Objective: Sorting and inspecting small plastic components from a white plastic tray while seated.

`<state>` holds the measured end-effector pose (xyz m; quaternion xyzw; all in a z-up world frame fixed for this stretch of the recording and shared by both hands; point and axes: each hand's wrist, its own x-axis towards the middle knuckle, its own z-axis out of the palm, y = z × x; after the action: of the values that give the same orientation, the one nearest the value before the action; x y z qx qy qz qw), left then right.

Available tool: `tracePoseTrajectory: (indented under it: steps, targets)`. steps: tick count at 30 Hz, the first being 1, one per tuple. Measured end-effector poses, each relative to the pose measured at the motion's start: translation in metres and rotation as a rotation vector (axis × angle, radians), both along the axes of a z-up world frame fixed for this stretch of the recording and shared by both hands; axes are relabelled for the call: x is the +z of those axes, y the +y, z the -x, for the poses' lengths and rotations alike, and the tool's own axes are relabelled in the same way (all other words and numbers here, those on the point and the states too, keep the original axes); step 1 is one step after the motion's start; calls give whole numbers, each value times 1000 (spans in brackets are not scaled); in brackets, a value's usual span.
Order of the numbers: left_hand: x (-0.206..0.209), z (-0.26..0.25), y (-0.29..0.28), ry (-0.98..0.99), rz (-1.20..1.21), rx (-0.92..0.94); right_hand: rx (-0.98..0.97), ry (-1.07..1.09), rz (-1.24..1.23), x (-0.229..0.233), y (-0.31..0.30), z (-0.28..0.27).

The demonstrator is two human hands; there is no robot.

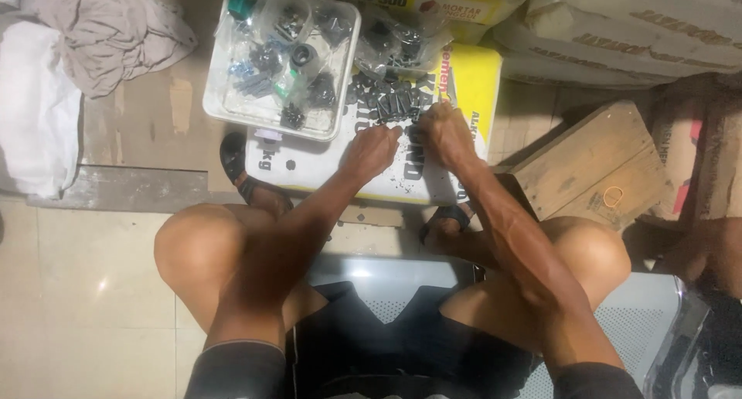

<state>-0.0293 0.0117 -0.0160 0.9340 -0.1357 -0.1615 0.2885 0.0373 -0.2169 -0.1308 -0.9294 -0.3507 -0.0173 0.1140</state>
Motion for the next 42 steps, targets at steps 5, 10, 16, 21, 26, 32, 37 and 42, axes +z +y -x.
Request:
tracePoseTrajectory:
  steps: [5, 10, 16, 21, 26, 32, 37, 42]
  targets:
    - [-25, -5, -15, -118, -90, 42, -68, -23, 109, 15, 9, 8]
    - [-44, -6, -21, -355, -130, -11, -84, -30, 231, 72, 20, 14]
    - [-15, -1, -13, -331, -100, -30, -68, 52, 225, 60, 14, 10]
    - [-16, -15, -17, -18, 534, 429, -366, 682, -50, 125, 27, 3]
    - [10, -18, -7, 147, 928, 635, -247, 735, -549, 182, 31, 15]
    - [49, -16, 11, 166, 1100, 740, -183, 781, -761, 203, 50, 24]
    - [32, -24, 8, 168, 1170, 764, -170, 766, -734, 188, 49, 21]
    - [9, -31, 5, 197, 1202, 728, -117, 732, -742, 188, 49, 20]
